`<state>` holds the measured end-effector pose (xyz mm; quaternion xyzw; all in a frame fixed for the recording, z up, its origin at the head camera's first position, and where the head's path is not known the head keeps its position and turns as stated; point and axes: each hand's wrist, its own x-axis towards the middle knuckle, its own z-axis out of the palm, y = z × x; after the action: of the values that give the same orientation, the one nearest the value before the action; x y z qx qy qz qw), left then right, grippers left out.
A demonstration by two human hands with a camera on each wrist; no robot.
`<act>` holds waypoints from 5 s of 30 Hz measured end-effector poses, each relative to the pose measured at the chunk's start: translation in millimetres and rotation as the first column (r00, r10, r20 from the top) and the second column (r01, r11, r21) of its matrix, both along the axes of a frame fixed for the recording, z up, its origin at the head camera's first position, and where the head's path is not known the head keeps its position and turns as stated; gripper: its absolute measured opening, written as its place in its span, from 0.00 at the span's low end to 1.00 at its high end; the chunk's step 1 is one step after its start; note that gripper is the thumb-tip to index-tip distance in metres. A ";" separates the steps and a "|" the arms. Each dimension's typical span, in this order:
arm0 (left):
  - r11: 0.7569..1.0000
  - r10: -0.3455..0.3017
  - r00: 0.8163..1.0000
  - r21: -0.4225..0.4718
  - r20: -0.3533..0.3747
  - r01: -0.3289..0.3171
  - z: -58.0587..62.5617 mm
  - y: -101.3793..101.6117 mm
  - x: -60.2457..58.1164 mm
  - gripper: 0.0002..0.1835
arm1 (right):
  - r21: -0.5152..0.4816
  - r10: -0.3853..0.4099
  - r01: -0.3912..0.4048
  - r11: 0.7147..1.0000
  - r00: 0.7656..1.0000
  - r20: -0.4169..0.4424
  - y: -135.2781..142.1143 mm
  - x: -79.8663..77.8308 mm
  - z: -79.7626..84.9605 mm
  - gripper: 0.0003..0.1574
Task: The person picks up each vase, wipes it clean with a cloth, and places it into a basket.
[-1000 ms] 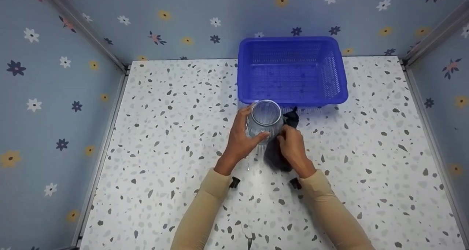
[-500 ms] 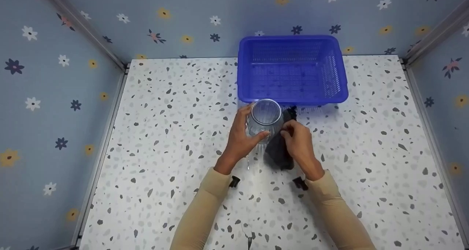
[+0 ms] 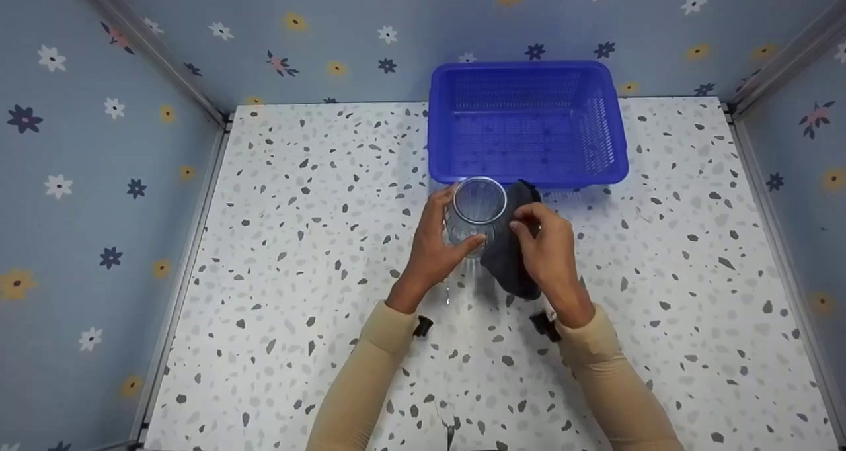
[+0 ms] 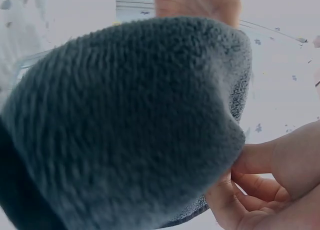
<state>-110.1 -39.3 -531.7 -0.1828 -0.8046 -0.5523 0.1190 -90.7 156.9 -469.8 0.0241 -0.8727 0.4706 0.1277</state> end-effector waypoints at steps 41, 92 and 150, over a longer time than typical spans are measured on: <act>1.000 -0.016 1.000 0.011 0.017 0.016 1.7 0.2 -0.6 0.44 | 0.075 -0.009 -0.003 0.997 0.986 0.164 -1.2 -3.1 -59.8 0.04; 1.000 -0.005 1.000 0.025 0.015 0.005 -0.4 1.1 0.6 0.43 | 0.071 0.004 0.000 0.997 0.999 -0.047 -1.4 -0.9 1.9 0.04; 0.999 0.035 0.999 0.007 -0.035 -0.035 -0.6 7.0 1.5 0.43 | 0.054 0.048 -0.047 0.997 0.999 -0.014 4.4 -5.7 5.7 0.03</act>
<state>-108.6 -32.3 -532.3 -0.1779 -0.8038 -0.5493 0.1433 -96.4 161.3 -464.2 0.0518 -0.8833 0.4495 0.1226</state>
